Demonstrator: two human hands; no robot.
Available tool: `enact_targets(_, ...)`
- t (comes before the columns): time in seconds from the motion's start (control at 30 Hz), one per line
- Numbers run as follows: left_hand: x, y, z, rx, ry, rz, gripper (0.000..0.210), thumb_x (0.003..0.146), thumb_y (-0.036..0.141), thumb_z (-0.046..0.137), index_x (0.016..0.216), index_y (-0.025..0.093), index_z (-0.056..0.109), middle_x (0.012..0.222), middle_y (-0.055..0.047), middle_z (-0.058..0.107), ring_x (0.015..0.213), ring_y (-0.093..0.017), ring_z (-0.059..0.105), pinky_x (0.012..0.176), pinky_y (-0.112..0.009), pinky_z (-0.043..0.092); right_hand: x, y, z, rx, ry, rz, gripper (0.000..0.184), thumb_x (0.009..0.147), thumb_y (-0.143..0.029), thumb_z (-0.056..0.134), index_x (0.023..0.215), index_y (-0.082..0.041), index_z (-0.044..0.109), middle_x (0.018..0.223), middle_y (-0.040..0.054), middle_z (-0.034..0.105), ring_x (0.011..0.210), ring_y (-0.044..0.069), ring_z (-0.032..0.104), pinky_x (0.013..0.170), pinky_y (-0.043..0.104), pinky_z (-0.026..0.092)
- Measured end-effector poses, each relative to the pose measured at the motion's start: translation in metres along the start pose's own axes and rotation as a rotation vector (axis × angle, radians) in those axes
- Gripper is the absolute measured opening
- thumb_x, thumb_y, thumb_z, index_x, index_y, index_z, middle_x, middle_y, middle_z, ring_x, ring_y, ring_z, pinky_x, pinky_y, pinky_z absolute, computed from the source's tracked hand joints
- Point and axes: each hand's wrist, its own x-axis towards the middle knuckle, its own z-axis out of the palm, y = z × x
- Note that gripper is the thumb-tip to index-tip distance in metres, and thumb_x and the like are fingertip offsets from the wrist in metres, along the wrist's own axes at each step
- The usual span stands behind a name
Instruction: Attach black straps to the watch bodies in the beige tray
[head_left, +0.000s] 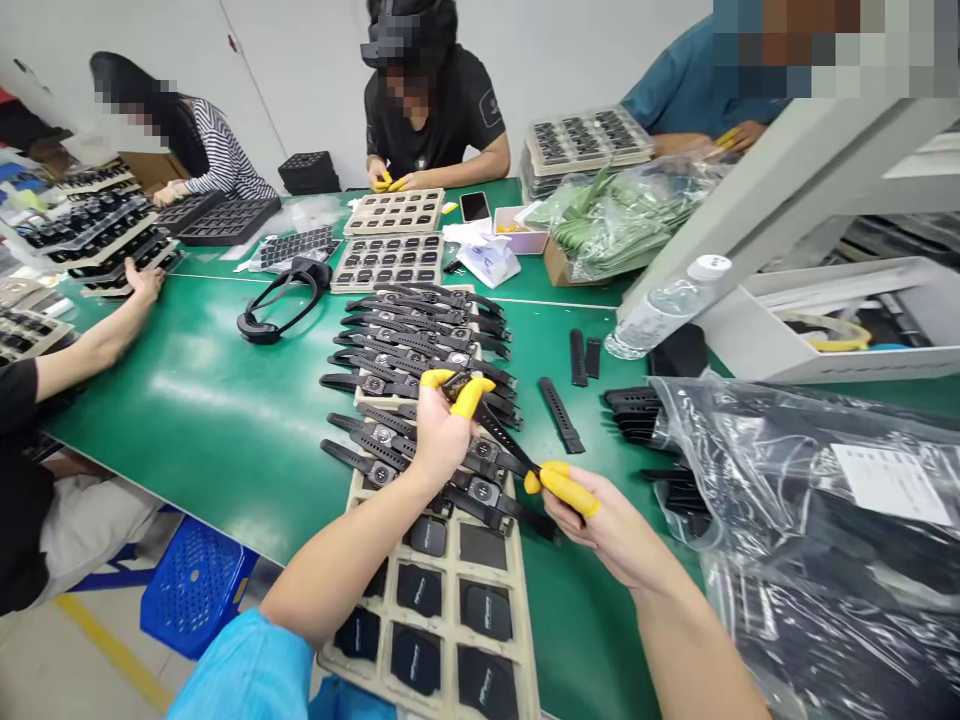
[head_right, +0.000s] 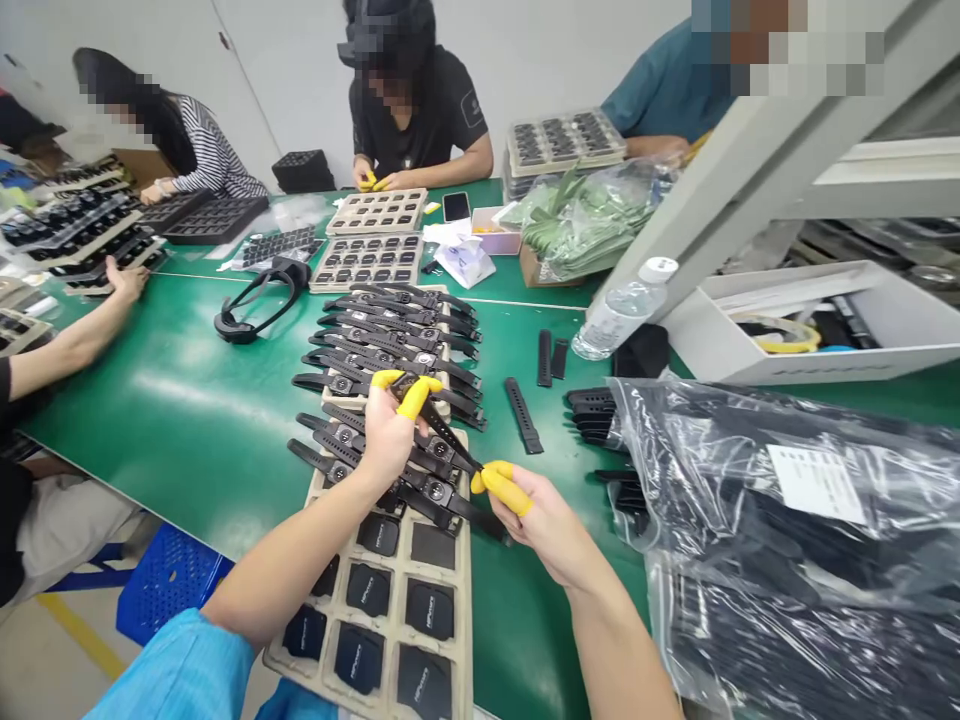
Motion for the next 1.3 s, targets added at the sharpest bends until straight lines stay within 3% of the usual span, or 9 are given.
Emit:
enact_targets(0.27,-0.005,-0.001,0.003,0.036,0.016,0.012,0.066,0.072,0.058,0.09,0.102,0.021,0.044,0.091,0.0,0.071,0.052,-0.005,0.055,0.04,-0.016,0.043,-0.005,-0.011,-0.001,-0.066,0.057,0.007,0.064,0.078,-0.081,0.07,0.083,-0.017,0.066,0.054,-0.0081,0.034,0.048,0.007,0.018,0.043,0.023,0.014)
enact_targets(0.43,0.001,-0.003,-0.001,0.028,0.032,0.004,0.068,0.072,0.062,0.088,0.103,0.021,0.043,0.091,0.001,0.071,0.047,-0.004,0.052,0.04,-0.016,0.043,-0.009,-0.012,-0.004,-0.105,0.122,0.089,0.067,0.071,-0.084,0.073,0.065,-0.019,0.056,0.054,-0.0058,0.035,0.048,0.007,0.022,0.045,0.024,0.016)
enact_targets(0.57,0.008,-0.006,-0.005,0.045,0.1,-0.035,0.059,0.08,0.055,0.082,0.108,0.021,0.044,0.096,-0.001,0.073,0.047,-0.004,0.052,0.04,-0.016,0.041,-0.009,-0.009,-0.015,-0.062,0.246,0.078,0.065,0.06,-0.08,0.084,0.077,-0.021,0.061,0.056,-0.0042,0.045,0.047,0.009,0.033,0.045,0.025,0.026)
enact_targets(0.63,0.006,-0.012,-0.004,0.117,-0.005,-0.153,0.049,0.085,0.048,0.078,0.111,0.018,0.049,0.098,-0.004,0.074,0.046,-0.005,0.052,0.039,-0.017,0.042,-0.008,-0.008,-0.016,-0.012,0.303,0.014,0.062,0.061,-0.075,0.087,0.084,-0.023,0.061,0.062,-0.0016,0.055,0.05,0.012,0.042,0.047,0.026,0.035)
enact_targets(0.73,-0.007,-0.02,-0.001,0.289,-0.374,-0.295,0.037,0.093,0.036,0.067,0.123,0.015,0.058,0.117,-0.01,0.075,0.056,-0.009,0.062,0.046,-0.022,0.052,-0.006,-0.007,-0.008,0.044,0.303,-0.036,0.057,0.065,-0.072,0.086,0.087,-0.025,0.062,0.066,-0.0007,0.059,0.051,0.014,0.045,0.049,0.028,0.04)
enact_targets(0.83,-0.02,-0.019,0.001,0.622,-0.693,-0.146,0.038,0.098,0.023,0.057,0.135,0.019,0.061,0.138,-0.01,0.069,0.101,-0.02,0.074,0.087,-0.033,0.064,-0.005,-0.006,0.004,0.075,0.272,-0.043,0.055,0.068,-0.072,0.084,0.082,-0.024,0.061,0.062,-0.001,0.055,0.048,0.013,0.04,0.046,0.027,0.036)
enact_targets(0.93,-0.024,-0.012,0.0,0.919,-0.88,0.096,0.047,0.097,0.011,0.049,0.143,0.015,0.059,0.148,-0.012,0.062,0.14,-0.023,0.057,0.121,-0.037,0.045,-0.005,-0.002,0.009,0.093,0.214,-0.026,0.051,0.074,-0.07,0.082,0.079,-0.023,0.062,0.062,-0.0005,0.054,0.049,0.012,0.038,0.045,0.026,0.035)
enact_targets(1.07,-0.021,-0.008,-0.002,1.066,-0.992,0.192,0.059,0.091,0.004,0.046,0.149,0.014,0.054,0.151,-0.012,0.058,0.144,-0.023,0.053,0.122,-0.037,0.045,-0.006,0.004,0.003,0.075,0.149,0.007,0.053,0.079,-0.071,0.077,0.071,-0.021,0.061,0.06,0.0007,0.053,0.05,0.012,0.036,0.046,0.026,0.035)
enact_targets(1.3,-0.018,-0.009,-0.003,1.077,-1.03,0.267,0.053,0.096,0.007,0.042,0.145,0.02,0.059,0.148,-0.008,0.059,0.139,-0.02,0.058,0.119,-0.033,0.047,-0.005,0.012,-0.004,0.093,0.062,0.069,0.053,0.082,-0.07,0.075,0.067,-0.021,0.06,0.054,0.0003,0.048,0.048,0.012,0.035,0.046,0.027,0.034)
